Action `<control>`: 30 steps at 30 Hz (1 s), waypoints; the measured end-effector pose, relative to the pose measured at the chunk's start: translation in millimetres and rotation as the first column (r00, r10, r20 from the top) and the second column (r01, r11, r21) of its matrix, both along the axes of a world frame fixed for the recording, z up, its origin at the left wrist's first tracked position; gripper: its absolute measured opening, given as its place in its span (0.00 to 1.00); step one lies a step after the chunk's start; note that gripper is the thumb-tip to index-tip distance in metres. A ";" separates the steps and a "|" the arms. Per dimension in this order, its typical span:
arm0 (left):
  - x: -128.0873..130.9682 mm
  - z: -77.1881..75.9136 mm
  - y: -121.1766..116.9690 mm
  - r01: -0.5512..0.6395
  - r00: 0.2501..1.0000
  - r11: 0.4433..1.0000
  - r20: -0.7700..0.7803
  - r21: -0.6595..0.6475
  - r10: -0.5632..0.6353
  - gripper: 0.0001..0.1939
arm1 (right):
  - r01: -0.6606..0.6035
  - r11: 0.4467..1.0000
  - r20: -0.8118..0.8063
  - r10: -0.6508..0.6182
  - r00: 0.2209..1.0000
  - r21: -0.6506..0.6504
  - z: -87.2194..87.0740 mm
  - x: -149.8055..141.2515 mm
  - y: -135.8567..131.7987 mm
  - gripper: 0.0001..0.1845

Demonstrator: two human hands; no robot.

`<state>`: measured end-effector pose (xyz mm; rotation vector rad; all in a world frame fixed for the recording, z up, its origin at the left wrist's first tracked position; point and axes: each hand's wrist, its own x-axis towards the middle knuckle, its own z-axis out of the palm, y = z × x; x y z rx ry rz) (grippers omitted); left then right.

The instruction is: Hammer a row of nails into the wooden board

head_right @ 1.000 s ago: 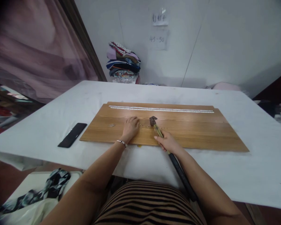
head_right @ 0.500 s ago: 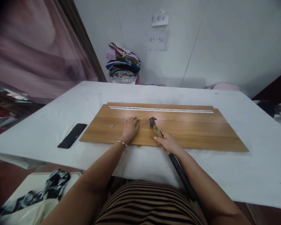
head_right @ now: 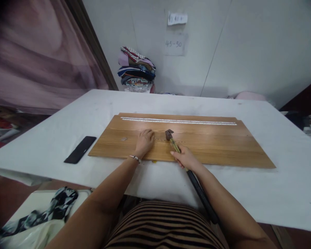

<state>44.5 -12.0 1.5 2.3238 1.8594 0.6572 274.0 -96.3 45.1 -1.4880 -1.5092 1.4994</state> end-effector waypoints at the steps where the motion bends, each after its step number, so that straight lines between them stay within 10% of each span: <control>1: 0.1 0.5 -0.1 0.000 1.000 1.000 0.002 -0.004 0.000 0.12 | -0.001 1.000 0.002 0.001 1.000 0.004 0.2 0.1 -0.2 0.17; 30: -4.1 5.7 -2.8 0.043 0.975 0.999 0.220 -0.031 -0.035 0.12 | 0.040 0.998 0.002 -0.040 0.999 0.049 9.9 -1.1 -4.1 0.16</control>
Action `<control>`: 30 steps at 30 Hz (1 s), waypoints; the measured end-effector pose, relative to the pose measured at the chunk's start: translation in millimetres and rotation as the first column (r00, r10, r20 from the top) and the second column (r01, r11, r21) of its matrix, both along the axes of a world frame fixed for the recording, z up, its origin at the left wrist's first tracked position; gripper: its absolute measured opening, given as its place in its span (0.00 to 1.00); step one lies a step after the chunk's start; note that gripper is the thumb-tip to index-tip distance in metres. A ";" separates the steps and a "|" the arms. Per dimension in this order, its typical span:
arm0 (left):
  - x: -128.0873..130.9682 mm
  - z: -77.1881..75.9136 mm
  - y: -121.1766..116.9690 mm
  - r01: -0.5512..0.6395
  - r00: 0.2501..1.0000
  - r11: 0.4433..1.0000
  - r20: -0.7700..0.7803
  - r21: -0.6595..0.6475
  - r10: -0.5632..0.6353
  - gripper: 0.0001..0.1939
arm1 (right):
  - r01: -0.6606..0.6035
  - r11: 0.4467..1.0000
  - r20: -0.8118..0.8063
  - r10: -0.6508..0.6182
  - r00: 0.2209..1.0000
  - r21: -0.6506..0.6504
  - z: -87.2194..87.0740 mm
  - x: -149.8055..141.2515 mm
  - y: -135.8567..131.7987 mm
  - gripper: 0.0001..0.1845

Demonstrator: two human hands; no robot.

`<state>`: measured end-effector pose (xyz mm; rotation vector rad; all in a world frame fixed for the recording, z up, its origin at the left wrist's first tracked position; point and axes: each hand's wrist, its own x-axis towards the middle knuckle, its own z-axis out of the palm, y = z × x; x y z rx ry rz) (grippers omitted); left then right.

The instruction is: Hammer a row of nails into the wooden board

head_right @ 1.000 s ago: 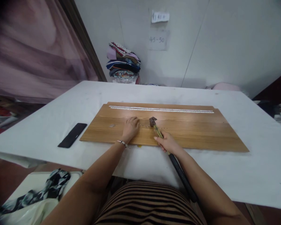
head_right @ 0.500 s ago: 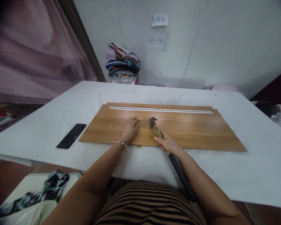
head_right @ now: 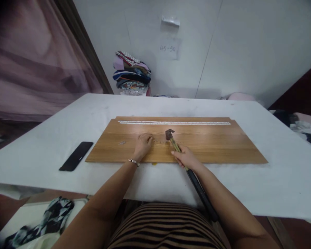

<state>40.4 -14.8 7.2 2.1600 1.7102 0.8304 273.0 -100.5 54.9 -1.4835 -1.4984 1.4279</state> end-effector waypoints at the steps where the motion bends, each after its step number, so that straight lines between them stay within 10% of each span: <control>1: -0.3 0.4 -0.1 0.011 1.000 1.000 0.008 -0.003 -0.011 0.12 | 0.007 1.000 -0.007 -0.007 1.000 0.004 0.6 -0.2 0.0 0.16; 30: -1.3 -4.6 1.3 0.130 0.992 0.991 -0.004 -0.030 -0.130 0.09 | 0.052 0.997 0.042 -0.049 0.998 -0.060 4.7 -14.3 -4.5 0.13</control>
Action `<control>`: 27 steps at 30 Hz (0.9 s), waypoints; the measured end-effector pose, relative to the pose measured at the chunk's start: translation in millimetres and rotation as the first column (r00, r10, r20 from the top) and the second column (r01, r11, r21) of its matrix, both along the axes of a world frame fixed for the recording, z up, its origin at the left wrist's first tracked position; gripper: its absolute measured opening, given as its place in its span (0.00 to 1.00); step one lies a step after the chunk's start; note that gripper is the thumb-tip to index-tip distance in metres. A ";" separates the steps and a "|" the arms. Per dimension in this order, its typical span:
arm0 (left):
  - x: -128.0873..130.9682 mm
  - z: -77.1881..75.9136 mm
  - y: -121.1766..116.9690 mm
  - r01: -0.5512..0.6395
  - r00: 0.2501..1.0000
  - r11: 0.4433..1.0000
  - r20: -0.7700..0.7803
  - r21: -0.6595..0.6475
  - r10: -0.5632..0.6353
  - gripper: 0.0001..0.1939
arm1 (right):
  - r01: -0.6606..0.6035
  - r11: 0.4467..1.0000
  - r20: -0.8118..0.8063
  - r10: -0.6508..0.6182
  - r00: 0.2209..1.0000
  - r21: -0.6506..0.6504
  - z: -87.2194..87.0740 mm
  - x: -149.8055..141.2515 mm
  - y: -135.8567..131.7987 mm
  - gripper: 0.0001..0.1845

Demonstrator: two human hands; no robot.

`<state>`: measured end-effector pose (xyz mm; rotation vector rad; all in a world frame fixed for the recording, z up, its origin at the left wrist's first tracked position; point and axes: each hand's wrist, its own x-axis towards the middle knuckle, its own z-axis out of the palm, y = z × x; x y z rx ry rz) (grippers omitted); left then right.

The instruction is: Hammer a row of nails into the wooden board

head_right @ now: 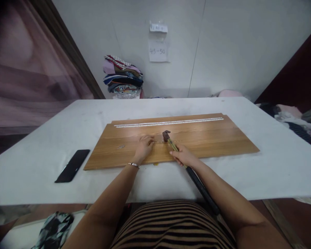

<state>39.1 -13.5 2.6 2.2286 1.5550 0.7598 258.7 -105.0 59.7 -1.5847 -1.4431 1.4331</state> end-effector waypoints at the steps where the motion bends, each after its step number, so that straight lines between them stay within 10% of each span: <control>1: 0.0 0.1 -0.1 0.002 1.000 1.000 0.000 0.000 -0.002 0.09 | -0.003 1.000 -0.006 0.003 1.000 0.002 -0.7 0.3 -0.2 0.13; 27: -6.3 -10.6 6.0 -0.174 0.958 0.984 0.225 -0.043 0.179 0.13 | 0.009 1.000 -0.050 -0.009 0.999 0.000 -7.2 1.0 2.7 0.13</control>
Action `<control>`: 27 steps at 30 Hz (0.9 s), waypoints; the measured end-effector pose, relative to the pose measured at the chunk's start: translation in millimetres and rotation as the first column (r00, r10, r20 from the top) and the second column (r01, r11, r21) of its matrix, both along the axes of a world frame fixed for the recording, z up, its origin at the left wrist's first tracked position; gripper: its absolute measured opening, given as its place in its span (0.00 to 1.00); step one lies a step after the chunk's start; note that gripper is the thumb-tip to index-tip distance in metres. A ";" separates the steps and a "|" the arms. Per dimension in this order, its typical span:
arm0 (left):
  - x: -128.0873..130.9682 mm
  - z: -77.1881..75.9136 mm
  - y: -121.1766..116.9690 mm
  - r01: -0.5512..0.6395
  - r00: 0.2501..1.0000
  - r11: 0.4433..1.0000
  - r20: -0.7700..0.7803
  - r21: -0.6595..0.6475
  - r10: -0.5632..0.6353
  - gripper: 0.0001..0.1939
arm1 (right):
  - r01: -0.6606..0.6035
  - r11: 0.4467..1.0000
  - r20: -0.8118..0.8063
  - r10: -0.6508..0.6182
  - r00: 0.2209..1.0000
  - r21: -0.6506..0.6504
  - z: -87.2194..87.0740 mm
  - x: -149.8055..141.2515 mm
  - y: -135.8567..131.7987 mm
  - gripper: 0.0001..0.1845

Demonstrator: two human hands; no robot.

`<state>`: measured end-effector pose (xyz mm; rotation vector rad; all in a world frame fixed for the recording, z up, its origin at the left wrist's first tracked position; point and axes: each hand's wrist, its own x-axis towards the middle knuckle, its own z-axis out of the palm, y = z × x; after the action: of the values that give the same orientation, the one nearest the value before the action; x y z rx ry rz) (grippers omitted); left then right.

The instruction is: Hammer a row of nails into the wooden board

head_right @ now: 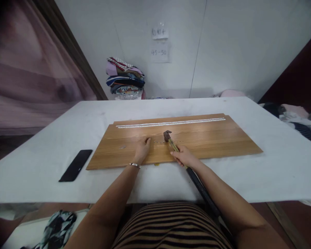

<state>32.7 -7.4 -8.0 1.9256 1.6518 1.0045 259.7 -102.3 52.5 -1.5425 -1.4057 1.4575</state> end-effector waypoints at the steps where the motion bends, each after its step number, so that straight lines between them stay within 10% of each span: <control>1: 0.2 0.1 0.0 0.004 1.000 1.000 -0.012 -0.001 -0.004 0.13 | 0.003 1.000 -0.004 -0.003 1.000 0.001 0.2 0.0 -0.2 0.13; 27: 1.9 5.8 -1.9 0.040 0.996 0.999 -0.078 -0.033 -0.042 0.10 | 0.000 1.000 0.012 0.000 1.000 0.003 1.1 -1.1 -0.3 0.14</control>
<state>34.6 -9.3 -2.2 1.9939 1.6537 0.8923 258.6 -102.6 53.5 -1.5512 -1.4146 1.4480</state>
